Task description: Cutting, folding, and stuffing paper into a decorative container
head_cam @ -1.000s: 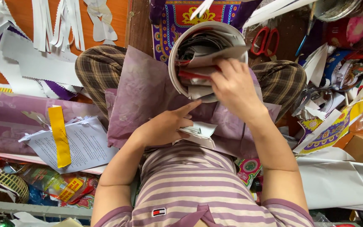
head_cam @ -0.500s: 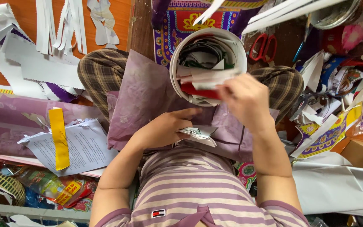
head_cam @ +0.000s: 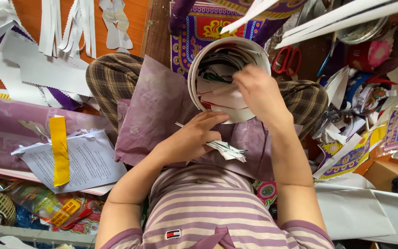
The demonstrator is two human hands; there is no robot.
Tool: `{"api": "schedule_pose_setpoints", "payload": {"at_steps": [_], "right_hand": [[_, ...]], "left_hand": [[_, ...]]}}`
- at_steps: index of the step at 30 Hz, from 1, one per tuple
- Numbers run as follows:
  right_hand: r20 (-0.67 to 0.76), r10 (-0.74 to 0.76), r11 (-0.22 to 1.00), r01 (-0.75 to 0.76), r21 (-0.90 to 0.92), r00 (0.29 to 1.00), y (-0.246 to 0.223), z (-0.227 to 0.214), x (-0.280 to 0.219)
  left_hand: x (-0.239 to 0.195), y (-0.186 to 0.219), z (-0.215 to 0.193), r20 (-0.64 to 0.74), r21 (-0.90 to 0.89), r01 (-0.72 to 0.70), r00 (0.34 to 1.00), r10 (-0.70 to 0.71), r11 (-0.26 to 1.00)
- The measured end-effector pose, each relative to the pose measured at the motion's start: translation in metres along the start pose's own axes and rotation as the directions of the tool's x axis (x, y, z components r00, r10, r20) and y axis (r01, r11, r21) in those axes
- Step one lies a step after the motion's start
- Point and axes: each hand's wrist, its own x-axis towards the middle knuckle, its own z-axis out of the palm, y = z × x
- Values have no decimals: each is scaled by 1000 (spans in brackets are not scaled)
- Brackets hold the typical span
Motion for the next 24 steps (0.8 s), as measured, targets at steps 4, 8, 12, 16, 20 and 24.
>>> {"api": "schedule_pose_setpoints", "payload": {"at_steps": [4,8,12,16,20,24], "right_hand": [[-146,-55,982,27,-189,988,11,28,25],[-141,-116,943,64,-326,983,24,45,31],[-120,-97,932,48,-359,988,20,46,33],[-115,-103,942,59,-330,988,13,43,33],[-117,-97,956,60,-288,988,13,46,32],[-82,-54,957,28,-288,995,15,47,31]], "left_hand": [[-2,-4,4,-24,-1,4,1000,-4,1000],[-3,-5,6,-47,-26,4,999,-5,1000],[-4,-6,4,-36,-33,14,999,-16,999],[-3,-5,2,-26,-47,15,1000,-16,999],[-3,-4,1,-20,-56,19,1000,-21,998],[-2,-4,-2,-11,-81,35,999,-36,996]]}}
